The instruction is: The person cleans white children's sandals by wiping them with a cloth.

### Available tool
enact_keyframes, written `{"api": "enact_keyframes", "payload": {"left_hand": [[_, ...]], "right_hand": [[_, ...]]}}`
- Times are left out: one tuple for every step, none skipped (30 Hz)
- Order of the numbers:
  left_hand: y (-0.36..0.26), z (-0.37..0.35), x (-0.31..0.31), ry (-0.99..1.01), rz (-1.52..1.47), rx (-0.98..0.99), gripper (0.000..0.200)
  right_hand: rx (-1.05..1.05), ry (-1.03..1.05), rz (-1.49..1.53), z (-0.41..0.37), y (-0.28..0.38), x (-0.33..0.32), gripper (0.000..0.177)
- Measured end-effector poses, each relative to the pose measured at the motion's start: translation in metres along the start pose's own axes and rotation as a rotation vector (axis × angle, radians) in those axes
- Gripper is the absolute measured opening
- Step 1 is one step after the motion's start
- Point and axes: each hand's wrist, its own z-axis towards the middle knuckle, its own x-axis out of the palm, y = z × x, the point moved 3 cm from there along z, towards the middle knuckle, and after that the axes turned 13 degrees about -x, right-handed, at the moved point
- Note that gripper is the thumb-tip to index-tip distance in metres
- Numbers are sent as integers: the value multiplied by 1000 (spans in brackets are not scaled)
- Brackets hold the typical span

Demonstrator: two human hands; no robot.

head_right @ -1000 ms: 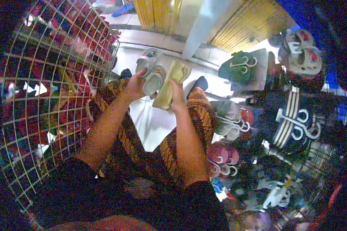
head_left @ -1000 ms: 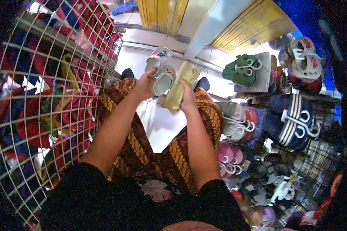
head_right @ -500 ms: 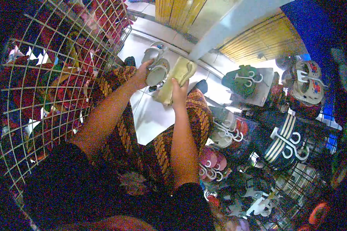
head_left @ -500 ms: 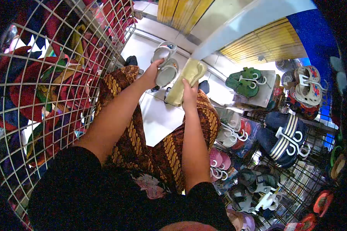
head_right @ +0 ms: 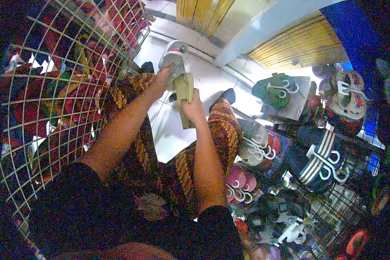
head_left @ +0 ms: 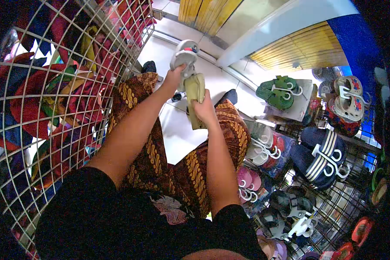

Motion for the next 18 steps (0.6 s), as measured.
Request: {"api": "enact_keyframes", "payload": {"left_hand": [[0, 0, 1, 5, -32, 5, 43], [0, -1, 2, 11, -63, 9, 44], [-1, -4, 4, 16, -94, 13, 44], [-3, -7, 3, 62, -162, 17, 45], [-5, -11, 1, 107, -230, 21, 46], [-6, -12, 0, 151, -298, 27, 48], [-6, -12, 1, 157, -283, 6, 47], [-5, -12, 2, 162, -267, -17, 47], [-5, -14, 4, 167, -250, -39, 46], [-6, -15, 4, 130, -236, -45, 46], [-7, -16, 3, 94, -221, -50, 46], [-6, -15, 2, 58, -206, -55, 45], [-7, -14, 2, 114, -252, -64, 46], [-9, -14, 0, 170, -298, -72, 47], [-9, -12, 0, 226, -345, -81, 47], [-7, -11, -1, 199, -300, -76, 48], [-6, -10, -1, 173, -256, -71, 49], [-4, -9, -1, 147, -210, -66, 50]], "right_hand": [[-9, 4, 52, 0, -1, 3, 55], [-18, 7, 105, -1, -3, 6, 54], [-26, 9, 158, -1, -6, 8, 54], [-34, 47, 163, 0, -11, 7, 54], [-44, 86, 169, 2, -16, 6, 53], [-54, 125, 175, 4, -14, 5, 53], [-29, 102, 169, 3, -12, 4, 53], [-4, 79, 164, 1, -11, 5, 52], [22, 56, 159, 0, -9, 4, 52], [-8, 63, 166, 1, -10, 5, 52], [-37, 70, 171, 1, -10, 6, 52], [-67, 77, 178, 2, -8, 7, 51], [-48, 105, 241, 2, -8, 6, 53], [-29, 132, 305, 2, -7, 2, 54], [-10, 159, 368, 1, -6, 1, 55], [-19, 146, 272, 1, -6, 0, 57], [-28, 132, 176, 2, -6, 0, 60], [-36, 117, 81, 2, -6, -2, 62]]}}
